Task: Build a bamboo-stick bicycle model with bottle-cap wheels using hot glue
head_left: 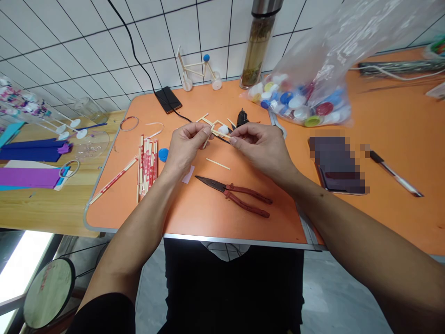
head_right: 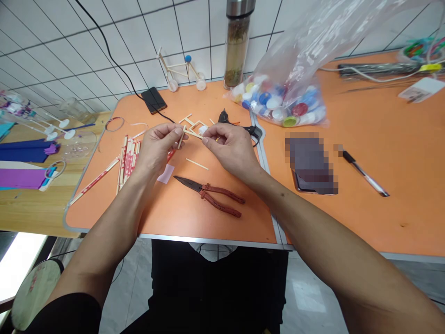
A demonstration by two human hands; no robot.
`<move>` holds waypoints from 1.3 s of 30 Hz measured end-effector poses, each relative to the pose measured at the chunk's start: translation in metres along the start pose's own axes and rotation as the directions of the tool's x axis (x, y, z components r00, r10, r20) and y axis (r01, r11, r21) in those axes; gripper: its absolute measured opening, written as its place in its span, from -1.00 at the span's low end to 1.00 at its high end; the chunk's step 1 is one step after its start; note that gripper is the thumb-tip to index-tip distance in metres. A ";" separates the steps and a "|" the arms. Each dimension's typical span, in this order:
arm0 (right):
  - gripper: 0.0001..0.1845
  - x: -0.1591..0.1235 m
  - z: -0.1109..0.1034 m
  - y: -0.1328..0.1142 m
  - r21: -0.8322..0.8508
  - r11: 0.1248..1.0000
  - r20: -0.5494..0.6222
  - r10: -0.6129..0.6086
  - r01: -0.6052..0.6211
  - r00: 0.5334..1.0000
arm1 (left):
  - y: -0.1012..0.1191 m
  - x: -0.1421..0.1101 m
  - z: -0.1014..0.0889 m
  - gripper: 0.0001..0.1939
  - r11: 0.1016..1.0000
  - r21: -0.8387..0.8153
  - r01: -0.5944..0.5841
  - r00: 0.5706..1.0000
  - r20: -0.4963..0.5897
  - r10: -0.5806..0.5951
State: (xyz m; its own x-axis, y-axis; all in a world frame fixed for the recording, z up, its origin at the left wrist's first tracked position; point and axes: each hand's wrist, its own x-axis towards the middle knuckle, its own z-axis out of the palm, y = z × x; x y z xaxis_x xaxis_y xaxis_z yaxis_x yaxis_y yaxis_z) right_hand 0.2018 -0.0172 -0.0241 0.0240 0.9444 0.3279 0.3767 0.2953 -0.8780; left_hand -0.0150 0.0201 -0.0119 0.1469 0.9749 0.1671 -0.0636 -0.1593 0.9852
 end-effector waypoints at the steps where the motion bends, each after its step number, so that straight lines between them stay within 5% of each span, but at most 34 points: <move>1: -0.92 0.000 0.000 0.000 -0.001 1.000 0.000 -0.001 0.001 1.000 | 0.001 0.000 0.000 -0.75 1.000 0.004 0.005 1.000 -0.005 -0.005; 39: -0.88 -0.001 0.000 -0.004 -0.046 0.999 -0.009 -0.021 0.020 1.000 | -0.018 -0.002 0.010 -0.71 0.996 0.048 -0.078 0.992 -0.095 0.082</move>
State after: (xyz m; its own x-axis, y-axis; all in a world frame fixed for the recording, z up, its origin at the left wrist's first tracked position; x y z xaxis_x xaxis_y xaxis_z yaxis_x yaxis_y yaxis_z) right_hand 0.2003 -0.0196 -0.0205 0.0250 0.9367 0.3493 0.4191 0.3074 -0.8543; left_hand -0.0047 0.0197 -0.0293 0.0470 0.9689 0.2431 -0.0278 -0.2420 0.9699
